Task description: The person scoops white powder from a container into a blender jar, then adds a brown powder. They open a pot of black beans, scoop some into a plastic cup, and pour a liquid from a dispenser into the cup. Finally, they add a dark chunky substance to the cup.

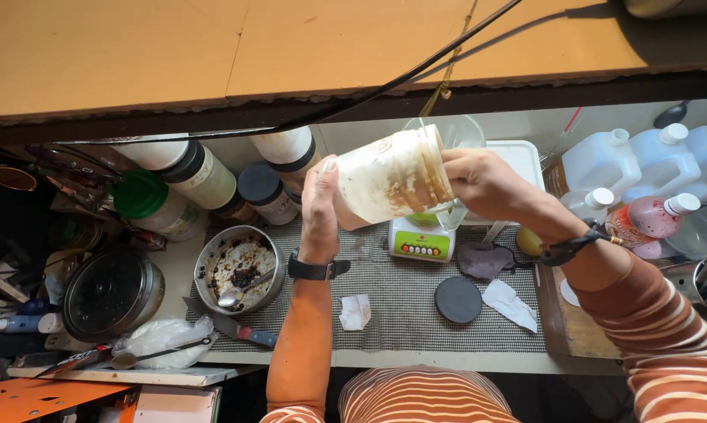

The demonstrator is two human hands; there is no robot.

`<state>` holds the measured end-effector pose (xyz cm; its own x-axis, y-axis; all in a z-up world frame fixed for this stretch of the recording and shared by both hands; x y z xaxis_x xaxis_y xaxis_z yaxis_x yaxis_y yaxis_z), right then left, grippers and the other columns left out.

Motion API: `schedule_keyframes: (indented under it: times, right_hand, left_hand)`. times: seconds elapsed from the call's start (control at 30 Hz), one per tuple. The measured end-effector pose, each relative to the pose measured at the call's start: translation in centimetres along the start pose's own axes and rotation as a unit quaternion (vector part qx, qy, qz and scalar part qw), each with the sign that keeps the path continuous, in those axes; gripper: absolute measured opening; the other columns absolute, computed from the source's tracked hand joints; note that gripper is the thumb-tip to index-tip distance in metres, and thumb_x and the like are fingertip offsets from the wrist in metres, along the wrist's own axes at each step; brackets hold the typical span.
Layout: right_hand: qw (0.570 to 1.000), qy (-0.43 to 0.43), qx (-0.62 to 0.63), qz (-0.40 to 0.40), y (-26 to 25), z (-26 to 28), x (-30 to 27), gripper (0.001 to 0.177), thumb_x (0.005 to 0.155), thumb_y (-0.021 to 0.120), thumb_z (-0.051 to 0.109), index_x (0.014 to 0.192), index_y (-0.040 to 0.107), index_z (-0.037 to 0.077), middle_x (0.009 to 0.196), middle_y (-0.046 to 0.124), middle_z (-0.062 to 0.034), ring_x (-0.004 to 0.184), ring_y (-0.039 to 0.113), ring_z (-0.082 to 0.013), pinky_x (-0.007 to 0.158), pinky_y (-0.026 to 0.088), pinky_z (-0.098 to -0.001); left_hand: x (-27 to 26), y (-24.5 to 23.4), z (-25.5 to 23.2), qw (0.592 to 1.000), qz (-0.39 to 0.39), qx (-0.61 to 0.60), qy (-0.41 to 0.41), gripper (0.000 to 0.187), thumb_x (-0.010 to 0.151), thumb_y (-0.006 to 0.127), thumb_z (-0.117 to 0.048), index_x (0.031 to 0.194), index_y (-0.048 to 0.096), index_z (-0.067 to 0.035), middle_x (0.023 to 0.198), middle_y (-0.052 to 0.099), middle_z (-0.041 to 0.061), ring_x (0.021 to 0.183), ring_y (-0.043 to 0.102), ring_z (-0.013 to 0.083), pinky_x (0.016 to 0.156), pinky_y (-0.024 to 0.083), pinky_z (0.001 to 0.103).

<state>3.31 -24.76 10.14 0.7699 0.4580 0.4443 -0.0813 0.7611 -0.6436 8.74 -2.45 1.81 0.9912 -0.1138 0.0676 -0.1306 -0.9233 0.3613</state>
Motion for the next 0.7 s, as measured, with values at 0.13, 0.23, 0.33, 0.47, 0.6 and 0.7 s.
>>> schedule_keyframes:
  times: [0.13,0.23,0.33,0.47,0.6,0.7]
  right_hand:
    - [0.927,0.339,0.156,0.028,0.3,-7.2,-2.4,0.027,0.088,0.060,-0.004,0.104,0.080,0.002,0.076,0.064,-0.0055,0.063,0.048,-0.0105,0.054,0.039,-0.0292]
    - [0.904,0.333,0.265,-0.045,-1.9,-7.4,-3.0,0.024,0.090,0.064,-0.001,0.106,0.081,-0.002,0.069,0.061,-0.0026,0.062,0.050,-0.0076,0.055,0.040,-0.0244]
    - [0.888,0.329,0.291,-0.137,-4.6,-8.0,-4.3,0.024,0.091,0.061,-0.001,0.109,0.076,-0.005,0.076,0.066,-0.0001,0.064,0.052,-0.0072,0.057,0.043,-0.0223]
    - [0.957,0.204,-0.032,-0.205,-7.1,-6.7,-5.6,0.021,0.097,0.065,-0.001,0.114,0.077,0.003,0.087,0.065,-0.0050,0.076,0.058,-0.0149,0.067,0.046,-0.0279]
    - [0.905,-0.027,-0.383,-0.185,-5.2,-0.4,-5.2,0.029,0.087,0.069,-0.008,0.110,0.079,0.005,0.097,0.064,-0.0122,0.087,0.062,-0.0315,0.079,0.050,-0.0429]
    - [0.891,0.018,-0.343,-0.297,-5.4,-1.0,-8.2,0.027,0.096,0.070,-0.008,0.120,0.077,0.002,0.105,0.062,-0.0139,0.099,0.062,-0.0334,0.088,0.052,-0.0431]
  left_hand:
    - [0.0,-0.9,0.4,1.000,-0.008,0.005,0.003,0.063,0.101,0.054,-0.044,0.139,0.048,0.006,0.130,0.061,0.018,0.119,0.059,0.0220,0.105,0.047,0.034]
    - [0.1,-2.9,2.0,1.000,-0.024,-0.013,0.006,0.062,0.102,0.053,-0.044,0.140,0.047,0.006,0.130,0.061,0.020,0.118,0.061,0.0233,0.104,0.050,0.036]
    - [-0.7,-4.2,2.8,0.995,-0.044,-0.080,-0.028,0.064,0.101,0.049,-0.047,0.140,0.044,0.003,0.130,0.060,0.024,0.116,0.065,0.0300,0.099,0.057,0.043]
    - [-3.3,-3.4,2.8,0.988,-0.027,-0.128,-0.080,0.075,0.100,0.036,-0.059,0.145,0.048,0.001,0.133,0.064,0.025,0.111,0.069,0.0337,0.079,0.061,0.046]
    - [-5.1,-3.2,4.8,0.974,-0.049,-0.186,-0.122,0.077,0.098,0.032,-0.061,0.148,0.046,-0.004,0.135,0.063,0.020,0.110,0.069,0.0334,0.072,0.062,0.048]
    - [-6.6,-3.8,5.7,0.973,-0.069,-0.167,-0.145,0.076,0.096,0.032,-0.061,0.146,0.046,-0.005,0.134,0.062,0.019,0.109,0.068,0.0335,0.072,0.061,0.049]
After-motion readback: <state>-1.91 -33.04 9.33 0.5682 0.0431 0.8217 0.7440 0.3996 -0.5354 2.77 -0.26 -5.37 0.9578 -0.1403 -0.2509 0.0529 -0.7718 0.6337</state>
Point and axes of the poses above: each hand's wrist, its own x-axis towards the middle knuckle, its own y-axis out of the palm, z = x × y, the point moved 9 cm from there along x, towards the middle knuckle
